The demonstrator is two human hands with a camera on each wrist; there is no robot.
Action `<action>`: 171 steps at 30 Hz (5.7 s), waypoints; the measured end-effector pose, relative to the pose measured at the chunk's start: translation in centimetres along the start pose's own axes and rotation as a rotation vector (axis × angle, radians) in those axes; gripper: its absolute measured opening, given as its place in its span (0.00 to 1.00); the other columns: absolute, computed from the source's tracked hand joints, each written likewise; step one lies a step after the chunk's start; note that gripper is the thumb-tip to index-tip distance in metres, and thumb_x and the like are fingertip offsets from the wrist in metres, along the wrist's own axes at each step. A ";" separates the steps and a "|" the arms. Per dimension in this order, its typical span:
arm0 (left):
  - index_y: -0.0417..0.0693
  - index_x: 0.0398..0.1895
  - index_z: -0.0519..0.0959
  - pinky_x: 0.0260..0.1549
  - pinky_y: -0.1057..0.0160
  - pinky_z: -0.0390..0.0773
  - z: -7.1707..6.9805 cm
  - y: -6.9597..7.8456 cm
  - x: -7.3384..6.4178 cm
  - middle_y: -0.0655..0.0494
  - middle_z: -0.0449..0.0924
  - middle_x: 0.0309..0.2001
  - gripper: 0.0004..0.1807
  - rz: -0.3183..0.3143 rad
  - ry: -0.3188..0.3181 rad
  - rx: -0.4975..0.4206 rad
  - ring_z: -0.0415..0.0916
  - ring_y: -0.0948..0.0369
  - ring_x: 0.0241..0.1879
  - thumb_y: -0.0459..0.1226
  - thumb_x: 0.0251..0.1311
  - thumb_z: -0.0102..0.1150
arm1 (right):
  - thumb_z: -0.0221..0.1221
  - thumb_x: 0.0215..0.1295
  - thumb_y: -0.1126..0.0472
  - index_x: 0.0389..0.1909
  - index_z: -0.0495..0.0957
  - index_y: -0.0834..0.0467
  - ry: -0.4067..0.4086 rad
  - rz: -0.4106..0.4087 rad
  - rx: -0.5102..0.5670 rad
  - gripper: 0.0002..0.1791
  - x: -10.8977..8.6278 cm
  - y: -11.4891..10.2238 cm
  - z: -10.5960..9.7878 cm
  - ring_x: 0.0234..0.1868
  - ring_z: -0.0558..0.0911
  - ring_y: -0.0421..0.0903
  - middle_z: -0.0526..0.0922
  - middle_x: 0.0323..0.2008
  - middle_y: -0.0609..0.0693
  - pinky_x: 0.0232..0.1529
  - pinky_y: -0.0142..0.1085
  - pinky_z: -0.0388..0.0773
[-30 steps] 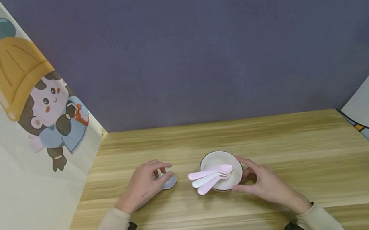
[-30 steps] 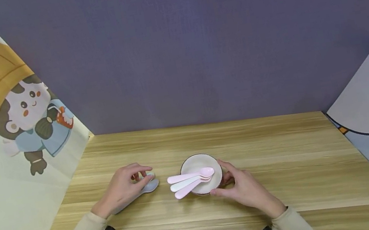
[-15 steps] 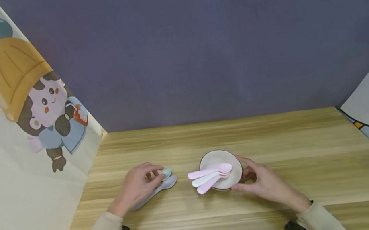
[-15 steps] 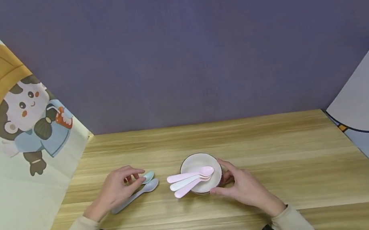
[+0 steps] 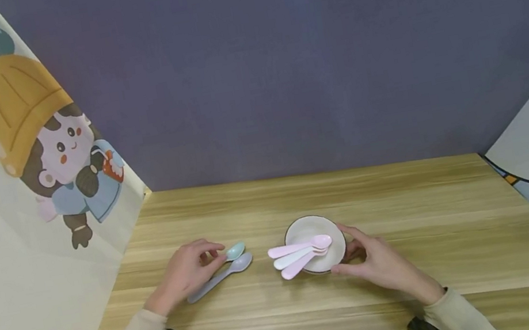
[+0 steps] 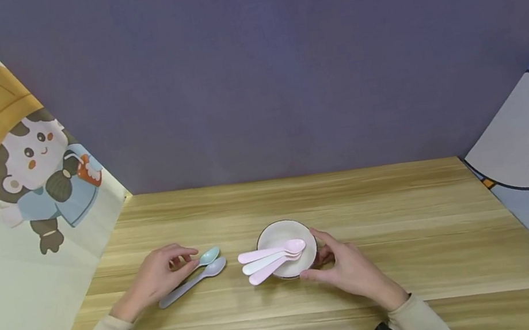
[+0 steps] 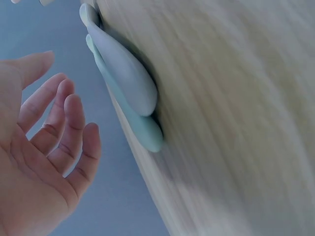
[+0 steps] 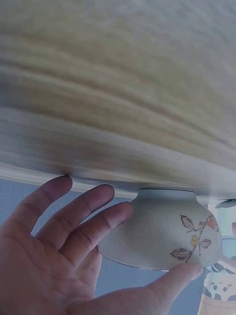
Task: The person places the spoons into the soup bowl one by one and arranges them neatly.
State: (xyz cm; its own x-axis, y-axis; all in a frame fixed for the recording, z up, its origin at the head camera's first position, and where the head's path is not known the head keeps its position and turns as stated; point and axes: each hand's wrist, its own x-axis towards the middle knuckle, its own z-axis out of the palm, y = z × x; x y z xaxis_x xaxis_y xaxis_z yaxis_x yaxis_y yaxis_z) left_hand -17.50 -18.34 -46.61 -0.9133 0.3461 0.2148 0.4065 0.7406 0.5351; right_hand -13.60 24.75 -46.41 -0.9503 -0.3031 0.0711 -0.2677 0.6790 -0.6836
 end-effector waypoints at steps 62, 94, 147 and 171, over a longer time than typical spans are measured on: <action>0.51 0.50 0.90 0.32 0.68 0.74 -0.4 -2.0 -0.5 0.68 0.83 0.32 0.12 -0.073 -0.175 0.006 0.73 0.72 0.30 0.37 0.64 0.72 | 0.77 0.56 0.35 0.82 0.60 0.61 -0.030 0.046 -0.006 0.61 -0.1 -0.1 -0.1 0.43 0.87 0.35 0.87 0.35 0.31 0.55 0.42 0.82; 0.51 0.50 0.90 0.34 0.68 0.75 -0.8 -1.7 -0.8 0.67 0.83 0.33 0.12 -0.103 -0.186 -0.009 0.75 0.69 0.33 0.37 0.65 0.71 | 0.78 0.57 0.39 0.81 0.61 0.62 -0.010 0.032 -0.005 0.59 -0.3 -0.2 -0.1 0.41 0.87 0.36 0.88 0.35 0.32 0.52 0.38 0.81; 0.49 0.51 0.91 0.37 0.66 0.80 -1.7 0.4 0.5 0.62 0.89 0.41 0.12 0.047 -0.104 0.008 0.80 0.68 0.37 0.36 0.65 0.71 | 0.76 0.58 0.37 0.81 0.62 0.62 -0.011 0.019 -0.011 0.58 -0.2 -0.1 -0.2 0.41 0.87 0.35 0.89 0.35 0.34 0.51 0.40 0.82; 0.50 0.52 0.91 0.38 0.67 0.81 -1.0 1.4 0.9 0.64 0.88 0.41 0.13 0.034 -0.108 -0.019 0.81 0.68 0.38 0.37 0.66 0.71 | 0.77 0.57 0.37 0.82 0.61 0.60 -0.027 0.033 -0.021 0.59 0.0 -0.1 -0.2 0.42 0.87 0.35 0.88 0.35 0.31 0.54 0.42 0.81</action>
State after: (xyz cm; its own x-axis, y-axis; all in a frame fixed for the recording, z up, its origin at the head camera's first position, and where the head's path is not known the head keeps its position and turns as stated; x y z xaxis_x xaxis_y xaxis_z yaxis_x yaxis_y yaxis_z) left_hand -17.81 -17.59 -44.81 -0.8903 0.4318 0.1446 0.4359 0.7164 0.5448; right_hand -13.59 24.82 -46.20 -0.9541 -0.2982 0.0287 -0.2397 0.7028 -0.6698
